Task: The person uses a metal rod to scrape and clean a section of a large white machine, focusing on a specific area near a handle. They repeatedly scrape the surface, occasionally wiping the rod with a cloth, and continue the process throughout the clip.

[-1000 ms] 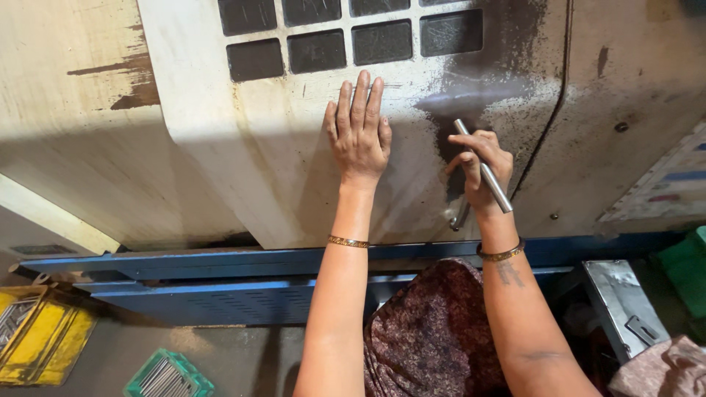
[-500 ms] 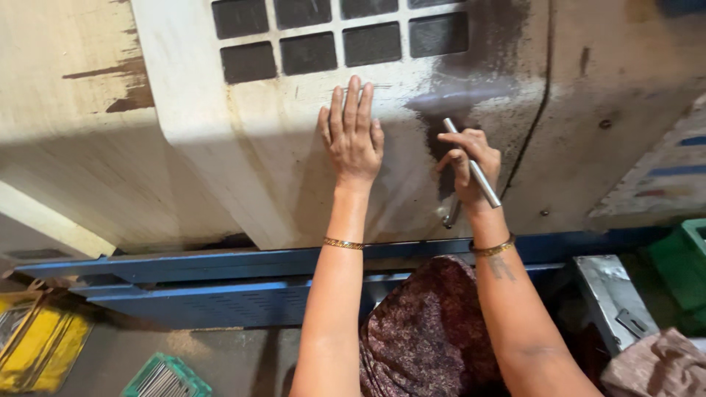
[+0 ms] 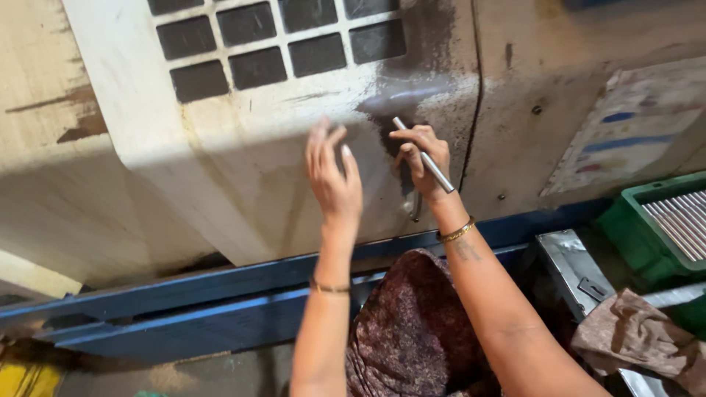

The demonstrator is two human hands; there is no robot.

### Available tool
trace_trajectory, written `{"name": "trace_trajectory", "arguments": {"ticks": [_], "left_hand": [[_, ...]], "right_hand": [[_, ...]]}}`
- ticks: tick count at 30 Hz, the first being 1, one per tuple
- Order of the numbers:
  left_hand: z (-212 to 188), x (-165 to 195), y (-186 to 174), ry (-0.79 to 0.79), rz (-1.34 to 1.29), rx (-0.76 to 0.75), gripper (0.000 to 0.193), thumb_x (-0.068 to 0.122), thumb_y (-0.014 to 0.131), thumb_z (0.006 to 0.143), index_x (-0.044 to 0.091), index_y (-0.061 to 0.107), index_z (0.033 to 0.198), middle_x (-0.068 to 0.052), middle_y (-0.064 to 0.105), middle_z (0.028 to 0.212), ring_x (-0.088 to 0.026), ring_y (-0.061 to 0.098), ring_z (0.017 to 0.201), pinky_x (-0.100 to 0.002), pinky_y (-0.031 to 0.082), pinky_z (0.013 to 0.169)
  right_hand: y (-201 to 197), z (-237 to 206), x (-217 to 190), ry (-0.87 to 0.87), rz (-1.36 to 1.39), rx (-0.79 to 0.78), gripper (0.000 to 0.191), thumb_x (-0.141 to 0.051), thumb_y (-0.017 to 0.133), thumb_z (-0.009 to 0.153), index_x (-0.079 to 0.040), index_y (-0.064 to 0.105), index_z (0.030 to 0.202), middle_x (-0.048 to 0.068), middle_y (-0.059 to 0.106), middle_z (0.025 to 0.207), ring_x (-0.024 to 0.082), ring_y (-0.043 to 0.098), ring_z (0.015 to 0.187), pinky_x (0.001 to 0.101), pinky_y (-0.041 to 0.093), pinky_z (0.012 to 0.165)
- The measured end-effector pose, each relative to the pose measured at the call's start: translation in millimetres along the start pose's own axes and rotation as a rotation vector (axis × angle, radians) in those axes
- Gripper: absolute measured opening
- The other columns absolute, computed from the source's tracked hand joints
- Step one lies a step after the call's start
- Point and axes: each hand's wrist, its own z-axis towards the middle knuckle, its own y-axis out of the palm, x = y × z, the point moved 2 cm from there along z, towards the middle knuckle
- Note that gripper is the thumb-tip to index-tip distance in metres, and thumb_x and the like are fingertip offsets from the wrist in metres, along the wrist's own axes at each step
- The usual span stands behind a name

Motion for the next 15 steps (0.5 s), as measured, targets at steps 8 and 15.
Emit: {"name": "trace_trajectory", "arguments": {"ticks": [8, 15], "left_hand": [[-67.6, 170.9, -55.5, 0.875, -0.535, -0.201, 0.022, 0.005, 0.069, 0.094, 0.019, 0.073, 0.111, -0.007, 0.074, 0.098, -0.019, 0.070, 0.075, -0.032, 0.061, 0.074], [-75.9, 86.3, 8.9, 0.093, -0.577, -0.161, 0.022, 0.005, 0.058, 0.100, 0.008, 0.062, 0.121, -0.007, 0.070, 0.116, -0.027, 0.066, 0.104, -0.040, 0.052, 0.097]], "right_hand": [[1.3, -0.1, 0.7, 0.011, -0.031, -0.001, 0.039, -0.041, 0.052, 0.111, -0.008, 0.073, 0.116, 0.004, 0.069, 0.066, 0.023, 0.062, 0.088, 0.0351, 0.050, 0.092], [3.7, -5.9, 15.2, 0.008, 0.023, 0.025, 0.045, -0.046, 0.049, 0.111, -0.008, 0.073, 0.116, 0.003, 0.069, 0.065, 0.022, 0.064, 0.079, 0.0353, 0.048, 0.097]]}}
